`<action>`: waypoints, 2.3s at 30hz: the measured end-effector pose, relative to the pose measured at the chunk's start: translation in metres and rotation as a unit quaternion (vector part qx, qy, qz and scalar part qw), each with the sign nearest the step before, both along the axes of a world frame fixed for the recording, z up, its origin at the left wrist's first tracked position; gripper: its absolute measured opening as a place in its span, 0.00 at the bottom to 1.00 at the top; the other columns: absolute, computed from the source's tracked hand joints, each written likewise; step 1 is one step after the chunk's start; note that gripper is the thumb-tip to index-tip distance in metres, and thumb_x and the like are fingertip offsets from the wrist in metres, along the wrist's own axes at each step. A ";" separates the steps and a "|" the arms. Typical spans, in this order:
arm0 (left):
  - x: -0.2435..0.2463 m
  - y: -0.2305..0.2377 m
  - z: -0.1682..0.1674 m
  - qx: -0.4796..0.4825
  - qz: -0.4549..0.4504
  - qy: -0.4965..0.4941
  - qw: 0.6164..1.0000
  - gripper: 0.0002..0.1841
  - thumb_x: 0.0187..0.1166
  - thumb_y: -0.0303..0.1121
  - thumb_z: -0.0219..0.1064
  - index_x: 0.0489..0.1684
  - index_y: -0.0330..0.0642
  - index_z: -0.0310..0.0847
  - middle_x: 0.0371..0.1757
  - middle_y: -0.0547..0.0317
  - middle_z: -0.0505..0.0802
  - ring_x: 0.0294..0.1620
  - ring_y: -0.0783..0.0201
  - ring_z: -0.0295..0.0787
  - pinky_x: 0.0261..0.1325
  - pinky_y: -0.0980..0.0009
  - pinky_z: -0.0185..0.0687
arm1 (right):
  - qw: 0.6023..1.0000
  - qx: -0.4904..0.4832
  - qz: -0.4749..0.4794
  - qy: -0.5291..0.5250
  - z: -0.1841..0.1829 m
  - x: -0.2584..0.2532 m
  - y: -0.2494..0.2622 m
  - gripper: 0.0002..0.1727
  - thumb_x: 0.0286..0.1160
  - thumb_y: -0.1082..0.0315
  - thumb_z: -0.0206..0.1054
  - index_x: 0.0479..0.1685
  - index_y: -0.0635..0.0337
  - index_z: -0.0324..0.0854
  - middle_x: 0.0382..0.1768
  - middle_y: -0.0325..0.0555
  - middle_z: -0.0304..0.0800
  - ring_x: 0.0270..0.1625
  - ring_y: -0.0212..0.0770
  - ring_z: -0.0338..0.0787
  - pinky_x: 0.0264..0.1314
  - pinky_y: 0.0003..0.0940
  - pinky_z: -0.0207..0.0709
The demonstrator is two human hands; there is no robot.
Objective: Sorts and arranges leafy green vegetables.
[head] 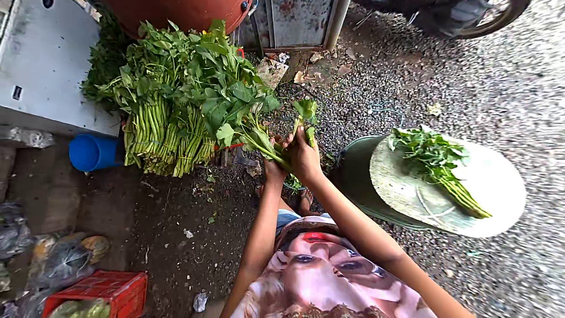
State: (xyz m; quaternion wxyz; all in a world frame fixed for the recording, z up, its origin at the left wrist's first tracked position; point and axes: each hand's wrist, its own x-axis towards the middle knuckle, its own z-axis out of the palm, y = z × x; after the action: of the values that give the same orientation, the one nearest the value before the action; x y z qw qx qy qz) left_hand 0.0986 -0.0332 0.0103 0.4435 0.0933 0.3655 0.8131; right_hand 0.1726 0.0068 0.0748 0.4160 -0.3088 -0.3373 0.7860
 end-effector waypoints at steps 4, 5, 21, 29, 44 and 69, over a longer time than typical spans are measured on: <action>-0.006 0.008 0.001 -0.013 0.026 -0.032 0.999 0.13 0.89 0.38 0.52 0.46 0.43 0.81 0.37 0.57 0.92 0.37 0.64 0.92 0.45 0.67 0.91 | 0.996 -0.073 -0.034 0.031 -0.005 -0.001 0.003 0.15 0.97 0.54 0.45 0.46 0.49 0.73 0.27 0.31 0.79 0.31 0.26 0.83 0.44 0.23 0.83; -0.006 0.008 -0.001 -0.033 0.032 -0.019 0.999 0.12 0.89 0.37 0.52 0.44 0.43 0.80 0.35 0.57 0.91 0.35 0.63 0.91 0.43 0.66 0.91 | 0.995 -0.082 -0.042 0.029 -0.006 0.001 0.003 0.15 0.97 0.54 0.45 0.44 0.49 0.73 0.25 0.30 0.77 0.28 0.26 0.81 0.41 0.23 0.82; -0.015 0.021 -0.040 -0.224 0.092 -0.005 0.970 0.09 0.90 0.33 0.53 0.57 0.41 0.74 0.38 0.59 0.88 0.34 0.68 0.87 0.40 0.70 0.89 | 0.973 0.167 -0.040 -0.157 -0.007 0.112 -0.053 0.08 0.89 0.64 0.52 0.50 0.50 0.76 0.21 0.23 0.72 0.22 0.22 0.72 0.28 0.22 0.72; -0.041 -0.008 -0.036 -0.198 0.097 0.012 0.975 0.13 0.86 0.30 0.63 0.63 0.40 0.73 0.43 0.57 0.91 0.37 0.67 0.91 0.43 0.70 0.91 | 0.813 0.255 0.133 -0.507 -0.095 0.102 0.033 0.29 0.79 0.65 0.69 0.78 0.68 0.69 0.58 0.70 0.87 0.57 0.65 0.90 0.60 0.66 0.82; -0.022 -0.032 -0.006 -0.134 0.036 0.031 0.990 0.30 0.86 0.64 0.49 0.72 0.53 0.74 0.55 0.63 0.92 0.55 0.68 0.90 0.59 0.65 0.89 | 0.979 0.070 0.156 -0.114 -0.014 -0.002 -0.008 0.16 0.97 0.56 0.45 0.65 0.54 0.71 0.61 0.44 0.89 0.59 0.37 0.90 0.63 0.36 0.83; -0.054 -0.046 -0.037 0.064 -0.055 -0.062 0.995 0.18 0.71 0.45 0.68 0.54 0.47 0.79 0.27 0.67 0.84 0.24 0.71 0.82 0.32 0.75 0.81 | 0.840 0.293 0.118 -0.441 -0.070 0.098 0.022 0.25 0.92 0.54 0.52 0.77 0.63 0.68 0.40 0.54 0.88 0.36 0.47 0.90 0.41 0.50 0.85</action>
State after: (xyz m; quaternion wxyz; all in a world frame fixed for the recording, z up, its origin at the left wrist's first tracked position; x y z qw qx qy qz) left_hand 0.0445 -0.0792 -0.0267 0.5026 0.0907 0.2789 0.8133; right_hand 0.2703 0.0286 0.0048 0.1982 -0.4446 -0.7337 0.4741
